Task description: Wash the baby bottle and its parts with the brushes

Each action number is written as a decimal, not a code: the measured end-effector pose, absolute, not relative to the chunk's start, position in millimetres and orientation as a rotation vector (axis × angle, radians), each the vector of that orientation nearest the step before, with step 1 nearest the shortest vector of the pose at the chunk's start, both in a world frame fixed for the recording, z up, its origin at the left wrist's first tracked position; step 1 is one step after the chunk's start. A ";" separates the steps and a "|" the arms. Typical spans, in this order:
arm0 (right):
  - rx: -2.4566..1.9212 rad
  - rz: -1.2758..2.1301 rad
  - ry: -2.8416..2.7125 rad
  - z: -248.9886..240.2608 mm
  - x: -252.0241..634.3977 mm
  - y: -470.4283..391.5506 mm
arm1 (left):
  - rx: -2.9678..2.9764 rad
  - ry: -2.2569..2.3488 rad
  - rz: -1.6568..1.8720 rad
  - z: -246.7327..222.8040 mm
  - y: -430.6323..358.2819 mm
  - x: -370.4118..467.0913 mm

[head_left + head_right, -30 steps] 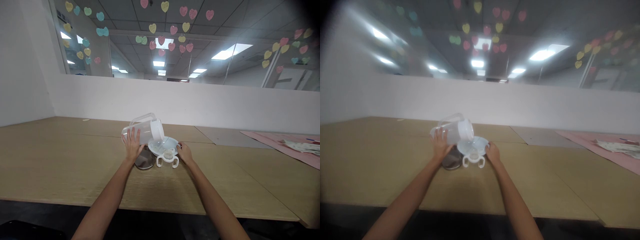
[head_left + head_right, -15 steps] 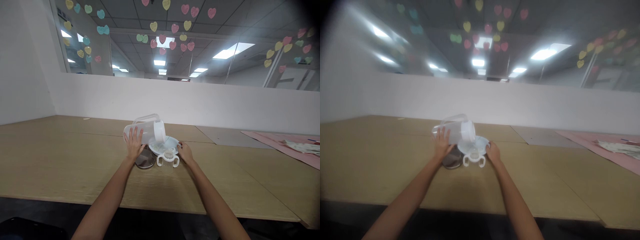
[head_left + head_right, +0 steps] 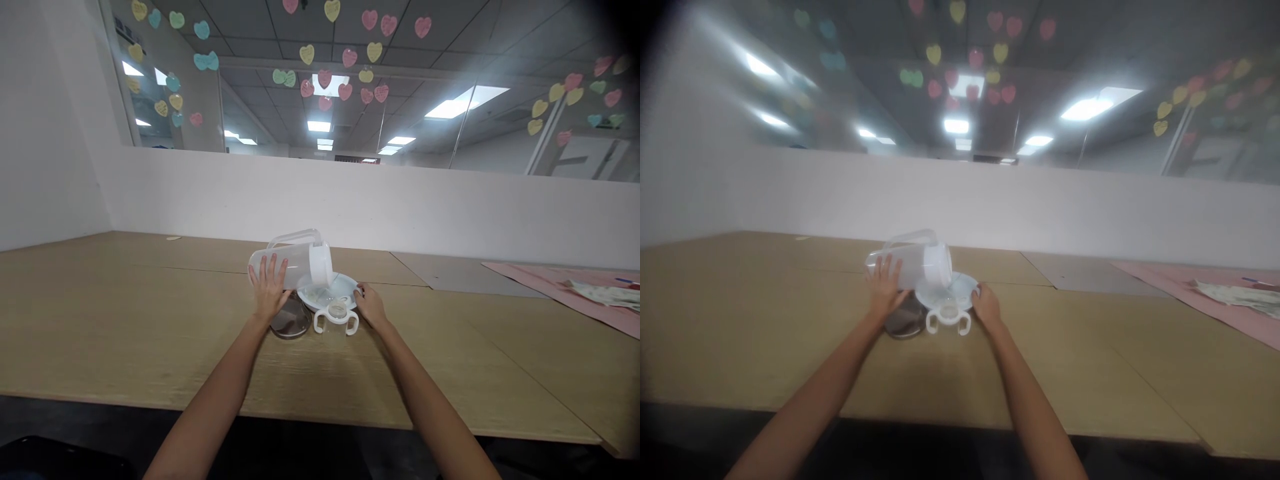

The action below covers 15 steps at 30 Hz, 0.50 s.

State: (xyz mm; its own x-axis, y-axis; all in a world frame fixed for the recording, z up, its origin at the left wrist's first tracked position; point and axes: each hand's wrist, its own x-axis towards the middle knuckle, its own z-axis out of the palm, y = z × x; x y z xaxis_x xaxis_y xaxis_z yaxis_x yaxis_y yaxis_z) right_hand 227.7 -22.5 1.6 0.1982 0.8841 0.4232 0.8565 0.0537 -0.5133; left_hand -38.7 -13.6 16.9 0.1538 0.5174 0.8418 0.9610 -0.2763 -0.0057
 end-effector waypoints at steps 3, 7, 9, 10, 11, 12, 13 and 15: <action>-1.790 0.056 -1.634 1.5 227.7 -22.0 | -1.878 -1.380 -1.018 16.5 -13.4 -38.9; -1.800 0.060 -1.634 1.5 228.1 -21.4 | -1.872 -1.381 -0.984 16.4 -13.8 -38.7; -1.805 0.057 -1.633 1.7 228.1 -21.8 | -1.864 -1.391 -0.957 16.5 -14.2 -38.5; -1.807 0.053 -1.634 1.9 228.0 -22.2 | -1.861 -1.394 -0.946 16.6 -14.4 -38.4; -1.807 0.049 -1.635 2.1 227.9 -22.6 | -1.856 -1.395 -0.939 16.6 -14.5 -38.4; -1.807 0.046 -1.636 2.4 227.8 -23.1 | -1.851 -1.394 -0.936 16.6 -14.5 -38.4; -1.807 0.045 -1.638 2.7 227.7 -23.6 | -1.846 -1.389 -0.935 16.6 -14.4 -38.5; -1.812 0.051 -1.638 3.1 227.6 -24.2 | -1.836 -1.371 -0.944 16.5 -14.0 -38.7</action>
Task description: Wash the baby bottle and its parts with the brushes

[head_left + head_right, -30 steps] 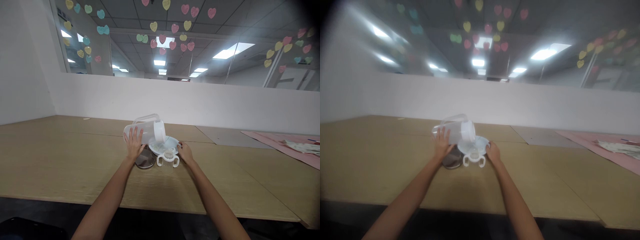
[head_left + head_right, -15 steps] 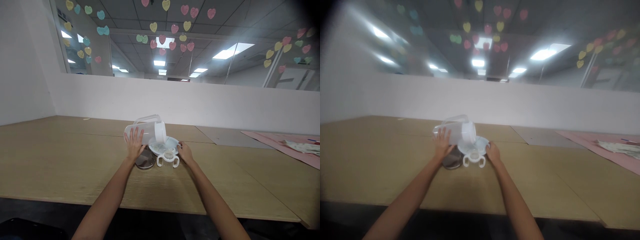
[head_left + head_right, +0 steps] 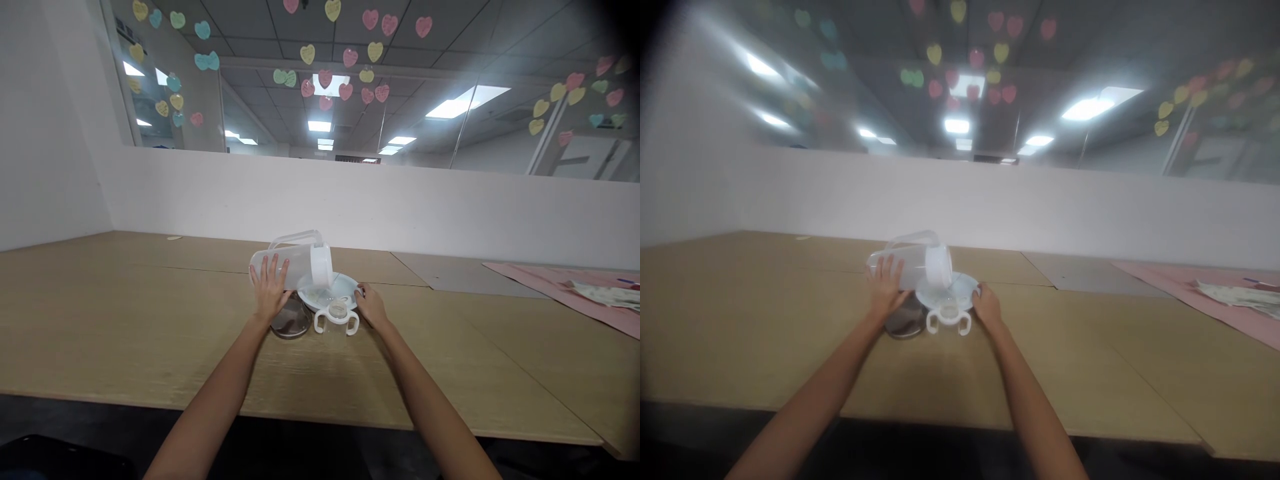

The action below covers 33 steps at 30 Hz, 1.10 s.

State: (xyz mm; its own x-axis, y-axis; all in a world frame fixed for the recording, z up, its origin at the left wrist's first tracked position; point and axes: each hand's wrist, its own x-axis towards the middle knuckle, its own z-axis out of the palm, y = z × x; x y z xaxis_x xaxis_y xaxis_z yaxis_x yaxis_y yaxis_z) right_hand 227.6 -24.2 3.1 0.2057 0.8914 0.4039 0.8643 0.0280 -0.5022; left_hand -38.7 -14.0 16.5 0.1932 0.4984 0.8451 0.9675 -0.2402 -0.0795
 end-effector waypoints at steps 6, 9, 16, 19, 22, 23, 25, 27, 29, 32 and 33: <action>-1.810 0.057 -1.640 2.1 228.3 -22.9 | -1.819 -1.312 -0.976 16.3 -13.2 -39.5; -1.806 0.061 -1.641 1.3 228.8 -22.1 | -1.814 -1.299 -0.984 15.9 -12.8 -40.0; -1.806 0.071 -1.651 2.6 228.5 -23.3 | -1.809 -1.263 -1.019 14.6 -10.4 -40.7; -1.815 0.083 -1.649 3.3 228.2 -23.9 | -1.811 -1.255 -1.035 14.4 -9.7 -40.6; -1.811 0.078 -1.649 3.6 228.1 -24.5 | -1.811 -1.263 -1.041 14.3 -9.4 -40.5; -1.812 0.077 -1.648 3.7 228.2 -24.6 | -1.811 -1.264 -1.044 14.2 -9.3 -40.5; -1.817 0.076 -1.649 3.8 228.2 -24.9 | -1.811 -1.269 -1.054 14.0 -9.2 -40.6; -1.822 0.080 -1.648 3.8 228.2 -24.9 | -1.812 -1.278 -1.063 13.9 -9.0 -40.6; -1.819 0.080 -1.643 3.7 228.3 -24.6 | -1.810 -1.294 -1.072 13.7 -9.1 -40.6; -1.822 0.074 -1.641 3.0 228.6 -24.1 | -1.805 -1.321 -1.082 13.2 -9.3 -40.6; -1.821 0.071 -1.644 2.7 228.7 -23.9 | -1.805 -1.328 -1.086 13.1 -9.4 -40.6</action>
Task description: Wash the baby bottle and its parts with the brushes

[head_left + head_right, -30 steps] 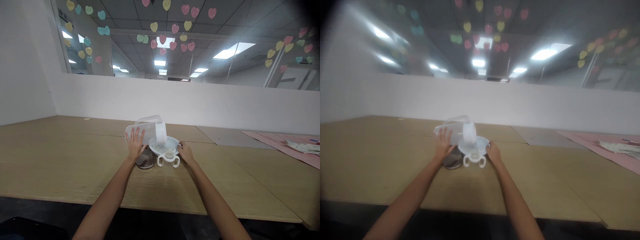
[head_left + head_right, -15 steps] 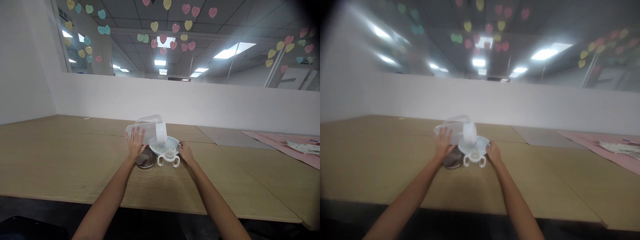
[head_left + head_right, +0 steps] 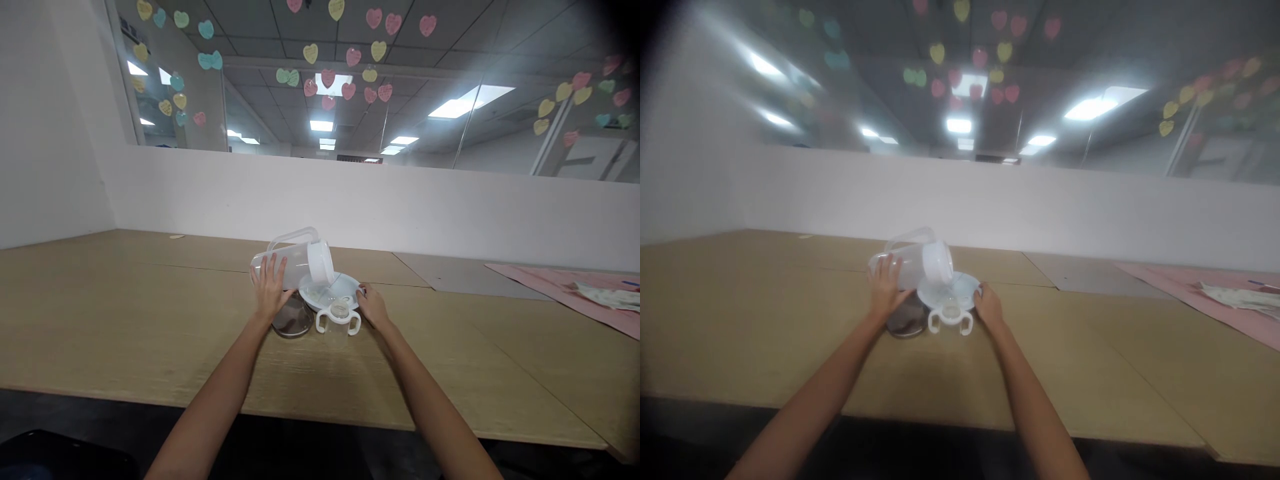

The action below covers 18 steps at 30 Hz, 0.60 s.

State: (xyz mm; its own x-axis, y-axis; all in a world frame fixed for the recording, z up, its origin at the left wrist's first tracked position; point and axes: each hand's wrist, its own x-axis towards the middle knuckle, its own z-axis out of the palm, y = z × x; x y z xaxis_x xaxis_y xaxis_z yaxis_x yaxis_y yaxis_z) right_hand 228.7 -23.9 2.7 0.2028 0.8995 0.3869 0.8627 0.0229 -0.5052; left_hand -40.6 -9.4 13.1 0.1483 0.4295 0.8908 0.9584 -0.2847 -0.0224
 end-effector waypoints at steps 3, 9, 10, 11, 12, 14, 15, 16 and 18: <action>-1.810 0.066 -1.650 2.3 228.8 -24.0 | -1.802 -1.338 -1.094 12.8 -9.6 -40.6; -1.830 0.083 -1.644 3.0 228.2 -24.6 | -1.791 -1.356 -1.065 13.1 -9.9 -40.7; -1.831 0.086 -1.646 2.8 228.3 -24.5 | -1.791 -1.358 -1.060 13.2 -10.0 -40.6; -1.832 0.086 -1.645 2.6 228.4 -24.3 | -1.792 -1.361 -1.056 13.4 -10.1 -40.5; -1.828 0.082 -1.646 2.3 228.6 -24.2 | -1.793 -1.362 -1.054 13.5 -10.2 -40.4; -1.817 0.073 -1.648 1.8 228.9 -24.0 | -1.796 -1.360 -1.060 13.5 -10.1 -40.4; -1.815 0.072 -1.649 1.7 229.0 -24.0 | -1.796 -1.355 -1.070 13.4 -10.0 -40.4; -1.816 0.073 -1.649 1.7 229.0 -24.1 | -1.798 -1.349 -1.081 13.3 -9.8 -40.4; -1.818 0.075 -1.652 2.2 228.7 -24.5 | -1.803 -1.336 -1.101 13.0 -9.3 -40.6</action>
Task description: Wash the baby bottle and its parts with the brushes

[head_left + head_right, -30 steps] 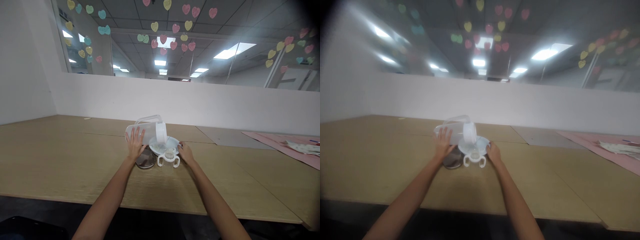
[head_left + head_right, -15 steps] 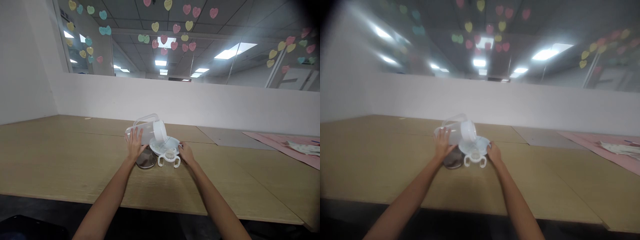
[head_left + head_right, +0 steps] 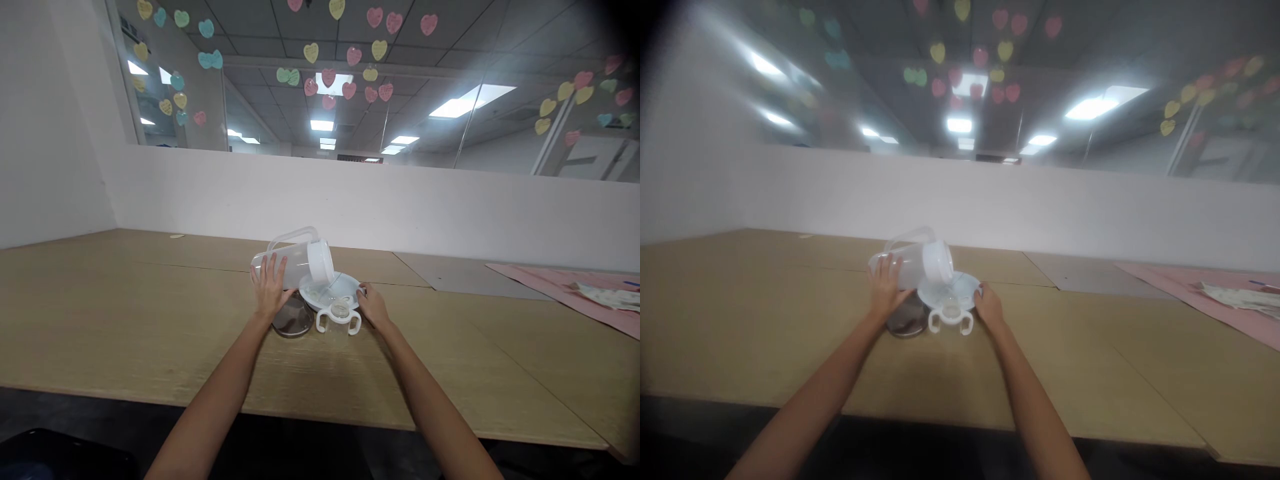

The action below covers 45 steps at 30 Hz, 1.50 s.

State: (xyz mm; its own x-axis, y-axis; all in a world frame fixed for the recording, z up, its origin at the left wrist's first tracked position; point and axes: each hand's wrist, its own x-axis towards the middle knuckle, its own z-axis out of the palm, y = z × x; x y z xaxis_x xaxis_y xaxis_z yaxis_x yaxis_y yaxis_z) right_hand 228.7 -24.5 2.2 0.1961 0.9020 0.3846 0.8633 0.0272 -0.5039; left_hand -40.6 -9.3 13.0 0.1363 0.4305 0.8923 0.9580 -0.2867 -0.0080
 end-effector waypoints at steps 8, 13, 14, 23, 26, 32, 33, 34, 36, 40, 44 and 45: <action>-1.829 0.089 -1.650 3.1 228.1 -24.6 | -1.807 -1.321 -1.119 13.2 -9.4 -40.7; -1.813 0.086 -1.646 2.5 228.0 -24.9 | -1.812 -1.320 -1.110 14.1 -10.1 -40.9; -1.813 0.086 -1.646 2.6 227.9 -25.0 | -1.810 -1.319 -1.110 14.1 -9.9 -40.9; -1.824 0.086 -1.650 0.0 230.2 -21.3 | -1.786 -1.362 -1.131 9.0 -8.7 -40.8; -1.815 0.083 -1.648 -0.2 230.1 -20.9 | -1.739 -1.404 -1.217 7.4 -6.9 -41.9; -1.841 0.079 -1.655 2.5 228.2 -23.1 | -1.713 -1.325 -1.505 8.5 -3.7 -46.3; -1.844 0.080 -1.655 2.9 228.1 -23.5 | -1.733 -1.290 -1.526 8.3 -3.3 -47.5; -1.845 0.083 -1.654 3.1 228.0 -23.8 | -1.760 -1.251 -1.532 7.9 -2.9 -49.0; -1.839 0.089 -1.654 3.0 228.2 -24.0 | -1.817 -1.155 -1.506 6.6 -1.7 -52.0; -1.827 0.088 -1.654 2.0 228.7 -23.3 | -1.895 -0.962 -1.421 4.5 0.6 -55.8; -1.836 0.090 -1.651 2.1 228.6 -23.0 | -1.921 -0.925 -1.378 5.1 1.3 -55.1; -1.835 0.088 -1.650 2.2 228.6 -23.1 | -1.919 -0.937 -1.376 5.3 1.3 -54.8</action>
